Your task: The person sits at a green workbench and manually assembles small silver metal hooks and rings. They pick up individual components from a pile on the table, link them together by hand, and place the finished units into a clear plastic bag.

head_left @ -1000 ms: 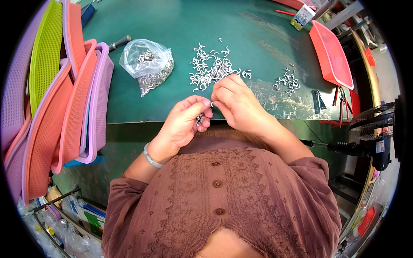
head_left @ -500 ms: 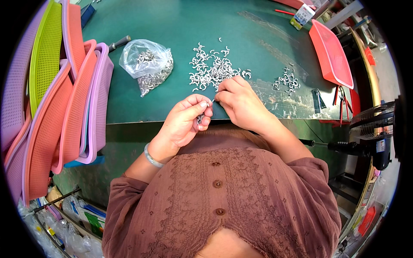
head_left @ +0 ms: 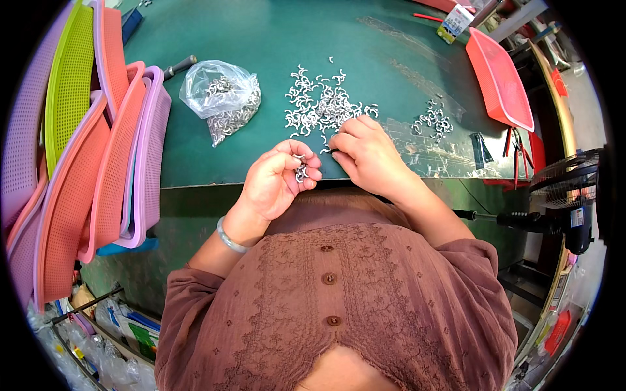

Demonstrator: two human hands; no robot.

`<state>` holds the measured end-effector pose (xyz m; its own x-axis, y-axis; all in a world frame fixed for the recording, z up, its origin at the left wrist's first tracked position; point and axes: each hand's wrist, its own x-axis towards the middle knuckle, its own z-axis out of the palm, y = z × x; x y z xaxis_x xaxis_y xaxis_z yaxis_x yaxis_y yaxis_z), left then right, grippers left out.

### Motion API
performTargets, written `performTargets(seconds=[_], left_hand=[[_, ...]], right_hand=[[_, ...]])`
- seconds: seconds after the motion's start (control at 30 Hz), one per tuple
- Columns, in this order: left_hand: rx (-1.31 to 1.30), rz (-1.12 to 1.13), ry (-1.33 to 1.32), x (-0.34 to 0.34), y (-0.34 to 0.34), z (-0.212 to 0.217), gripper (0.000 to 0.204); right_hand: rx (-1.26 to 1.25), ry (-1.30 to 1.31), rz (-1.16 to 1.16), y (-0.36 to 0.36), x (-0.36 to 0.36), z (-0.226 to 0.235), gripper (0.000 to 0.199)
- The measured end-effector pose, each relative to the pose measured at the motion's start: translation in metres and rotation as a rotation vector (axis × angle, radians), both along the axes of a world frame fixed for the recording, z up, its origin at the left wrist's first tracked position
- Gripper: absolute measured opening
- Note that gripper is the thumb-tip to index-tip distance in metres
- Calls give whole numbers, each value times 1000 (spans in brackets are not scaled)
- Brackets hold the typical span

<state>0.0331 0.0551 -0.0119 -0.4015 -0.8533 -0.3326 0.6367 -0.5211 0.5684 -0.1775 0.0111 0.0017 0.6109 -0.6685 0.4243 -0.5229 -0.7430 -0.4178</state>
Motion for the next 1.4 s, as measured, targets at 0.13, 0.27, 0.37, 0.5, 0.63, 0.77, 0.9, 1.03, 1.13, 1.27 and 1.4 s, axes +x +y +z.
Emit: performTargets(seconds=[0.13, 0.27, 0.37, 0.5, 0.63, 0.77, 0.9, 1.03, 1.13, 1.27, 1.4], left_hand=[[-1, -6, -43, 1, -1, 1, 18], [-11, -5, -91, 0, 0, 1, 15], [1, 2, -185, -4, -1, 7, 10], [22, -5, -324, -12, -1, 15, 13], [21, -38, -325, -14, -2, 15, 13], [10, -19, -344, -15, -2, 15, 10], [-30, -2, -327, -17, -2, 13, 8], [-79, 15, -288, -17, -1, 11, 7], [-83, 15, -282, -17, -1, 11, 8], [-70, 19, -243, -16, 0, 11, 8], [-67, 23, -235, -16, 1, 12, 9]], right_hand=[[-24, 20, 8, -1, 1, -3, 13], [-13, 27, 29, -3, 1, -2, 8], [-17, -3, 39, -3, 3, -3, 6], [-25, -107, 58, 1, 6, 2, 13], [-21, -155, 151, 3, 9, 6, 16], [10, -212, 175, 3, 10, 6, 18], [82, -292, 145, 4, 11, 6, 20], [90, -339, 113, 6, 11, 4, 30], [134, -353, 82, 8, 11, 4, 36], [185, -398, 69, 9, 11, 1, 40], [201, -432, 70, 8, 11, -4, 44]])
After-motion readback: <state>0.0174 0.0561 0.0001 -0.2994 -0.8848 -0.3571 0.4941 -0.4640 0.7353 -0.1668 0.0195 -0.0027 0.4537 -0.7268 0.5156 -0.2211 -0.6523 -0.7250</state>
